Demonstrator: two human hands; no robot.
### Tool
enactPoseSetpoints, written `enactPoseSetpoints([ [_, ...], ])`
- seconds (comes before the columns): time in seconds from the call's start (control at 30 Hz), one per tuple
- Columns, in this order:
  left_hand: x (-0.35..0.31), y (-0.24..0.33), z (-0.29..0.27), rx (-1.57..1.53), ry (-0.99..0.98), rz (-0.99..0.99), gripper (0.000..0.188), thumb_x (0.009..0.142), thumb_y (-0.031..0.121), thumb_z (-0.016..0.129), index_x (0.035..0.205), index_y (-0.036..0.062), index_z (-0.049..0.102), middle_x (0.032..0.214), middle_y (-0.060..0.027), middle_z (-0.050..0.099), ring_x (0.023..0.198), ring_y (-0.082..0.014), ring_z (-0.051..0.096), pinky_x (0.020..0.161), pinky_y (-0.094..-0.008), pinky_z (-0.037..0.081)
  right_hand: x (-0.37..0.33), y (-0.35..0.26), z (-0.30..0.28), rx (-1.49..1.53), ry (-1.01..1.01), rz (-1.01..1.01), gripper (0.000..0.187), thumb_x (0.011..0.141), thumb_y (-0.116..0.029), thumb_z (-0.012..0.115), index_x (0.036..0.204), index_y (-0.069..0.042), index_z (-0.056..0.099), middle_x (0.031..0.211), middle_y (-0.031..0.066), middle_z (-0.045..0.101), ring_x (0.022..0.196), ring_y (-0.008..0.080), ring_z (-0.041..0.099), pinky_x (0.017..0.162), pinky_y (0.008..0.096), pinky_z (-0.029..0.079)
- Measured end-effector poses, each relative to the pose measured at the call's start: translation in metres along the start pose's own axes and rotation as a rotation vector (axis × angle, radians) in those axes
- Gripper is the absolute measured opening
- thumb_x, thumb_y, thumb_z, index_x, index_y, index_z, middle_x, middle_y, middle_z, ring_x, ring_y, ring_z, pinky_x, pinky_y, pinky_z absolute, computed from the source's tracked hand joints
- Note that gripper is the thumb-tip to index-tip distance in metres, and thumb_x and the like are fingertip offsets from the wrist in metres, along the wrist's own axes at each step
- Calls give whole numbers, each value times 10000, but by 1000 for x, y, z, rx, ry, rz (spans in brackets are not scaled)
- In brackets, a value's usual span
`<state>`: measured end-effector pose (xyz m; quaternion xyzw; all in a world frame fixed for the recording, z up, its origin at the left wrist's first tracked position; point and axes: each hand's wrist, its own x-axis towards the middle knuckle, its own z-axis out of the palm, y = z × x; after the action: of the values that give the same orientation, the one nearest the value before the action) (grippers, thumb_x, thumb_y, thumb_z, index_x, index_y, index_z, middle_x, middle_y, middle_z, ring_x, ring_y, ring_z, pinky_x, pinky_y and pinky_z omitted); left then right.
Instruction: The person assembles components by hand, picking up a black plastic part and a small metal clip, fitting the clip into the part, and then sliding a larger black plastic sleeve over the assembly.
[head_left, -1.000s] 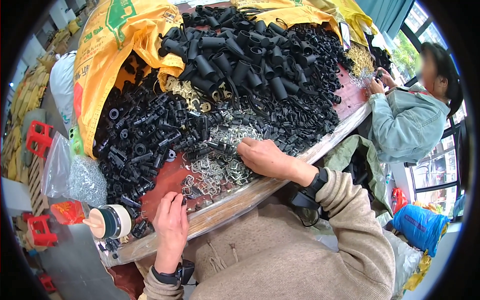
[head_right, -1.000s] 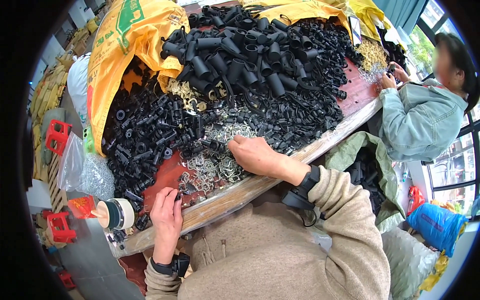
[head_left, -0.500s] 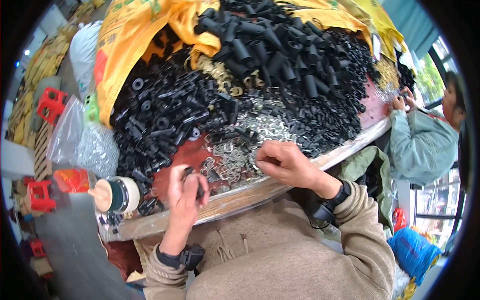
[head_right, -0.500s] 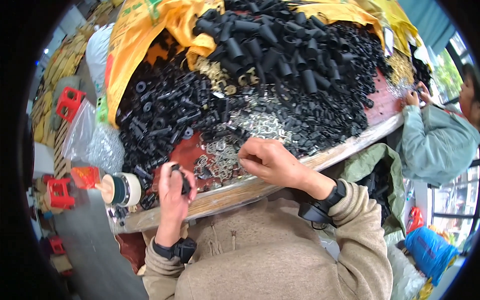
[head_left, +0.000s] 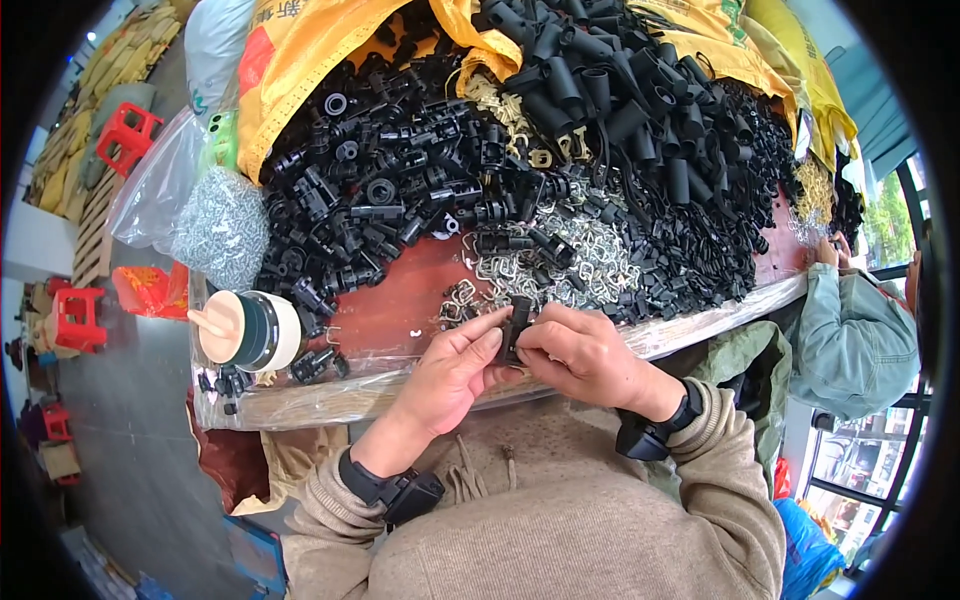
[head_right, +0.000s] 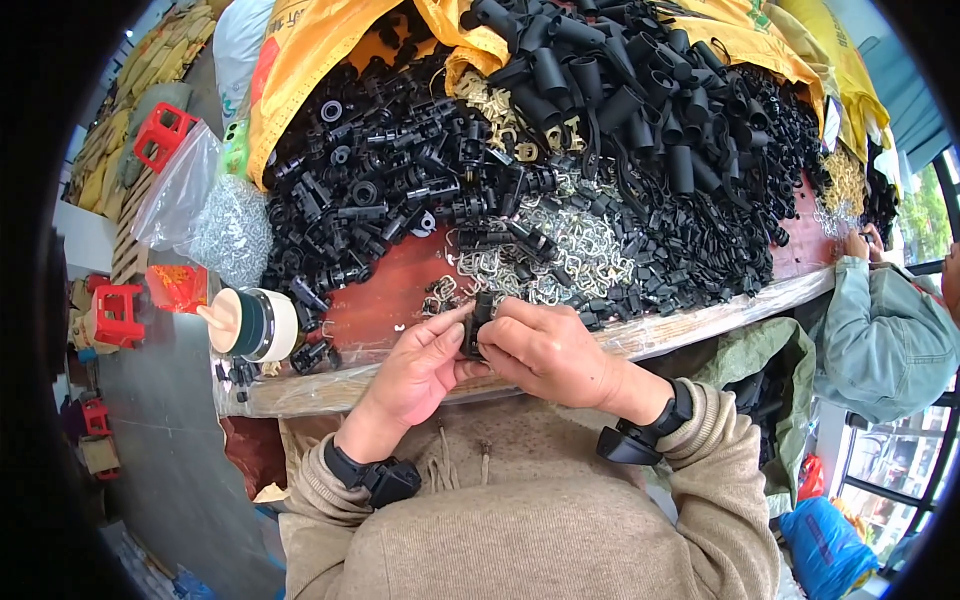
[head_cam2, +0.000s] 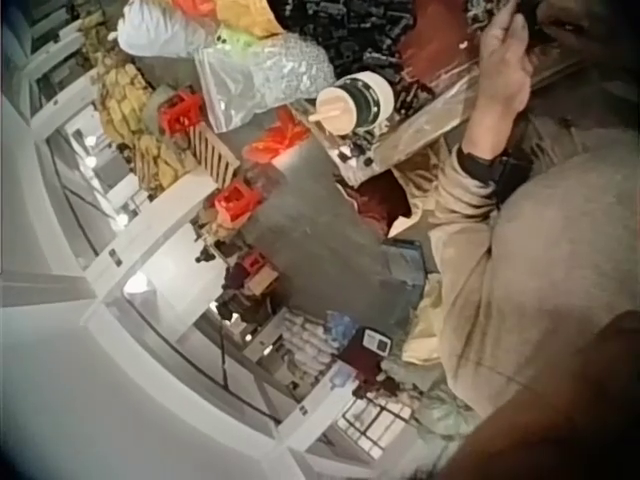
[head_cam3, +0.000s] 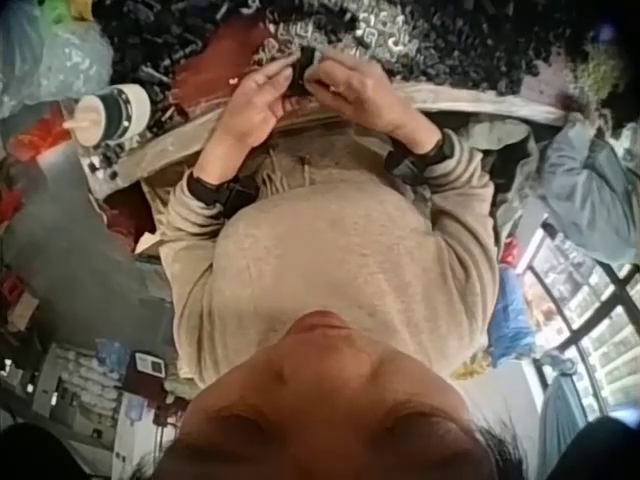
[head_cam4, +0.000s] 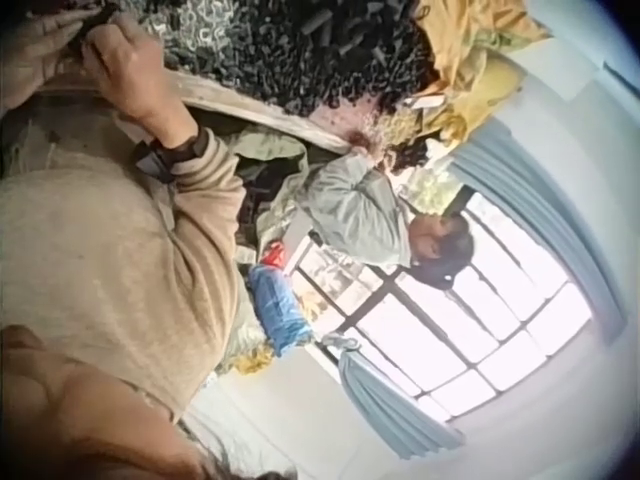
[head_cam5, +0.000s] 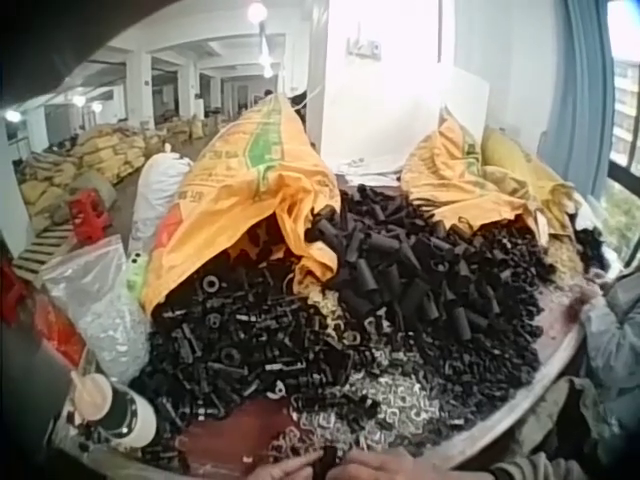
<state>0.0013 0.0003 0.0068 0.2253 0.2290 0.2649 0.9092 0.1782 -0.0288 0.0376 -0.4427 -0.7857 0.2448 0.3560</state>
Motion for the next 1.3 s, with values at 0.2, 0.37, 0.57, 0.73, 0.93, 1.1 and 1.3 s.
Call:
enactPoseSetpoints([
  [0.2,-1,-2,-5,57,-29,-2,353,896,170,438,1202,-6,423,1083,-42,526,929,-104,526,766,-261,476,0,4,2,-120,-16,-105,149,662,-44,622,763,-50,513,640,60,446,503,220,507,425,314,417],
  [0.37,-3,-4,0,144,25,-5,338,892,161,448,1183,-11,442,1066,-42,534,920,-104,528,784,-262,469,1,4,0,-154,-60,-78,138,653,-45,620,732,-52,507,621,57,442,498,225,508,424,316,418],
  [0.57,-2,-6,3,283,28,-28,350,873,152,491,1185,-1,450,1045,-24,537,893,-72,516,774,-231,457,-1,3,0,-132,-113,3,115,656,-47,618,705,-50,514,614,55,457,506,232,517,430,323,421],
  [0.73,-1,-5,0,298,30,-69,340,861,145,512,1164,-2,464,1032,-25,545,883,-65,521,768,-231,458,-1,4,0,-27,-117,68,105,671,-60,622,709,-46,526,634,60,489,517,238,522,435,320,420],
  [0.93,3,2,-8,121,83,-37,290,851,123,520,1108,-4,476,992,-70,577,864,-114,558,758,-245,468,1,22,-24,51,-24,98,89,674,-26,623,706,-37,540,646,70,487,530,237,507,459,305,400],
  [1.1,4,6,-13,32,106,30,234,842,102,520,1051,-2,498,991,-160,576,857,-203,593,750,-263,500,-18,70,-48,-473,141,286,86,705,-16,589,775,-16,539,686,79,494,531,214,500,475,304,398],
  [1.3,4,6,-16,-5,104,53,232,837,95,527,1046,-1,501,976,-144,583,863,-200,592,754,-270,500,-20,82,-45,-541,108,247,82,748,-38,568,798,1,515,676,89,505,509,148,487,460,296,386],
])
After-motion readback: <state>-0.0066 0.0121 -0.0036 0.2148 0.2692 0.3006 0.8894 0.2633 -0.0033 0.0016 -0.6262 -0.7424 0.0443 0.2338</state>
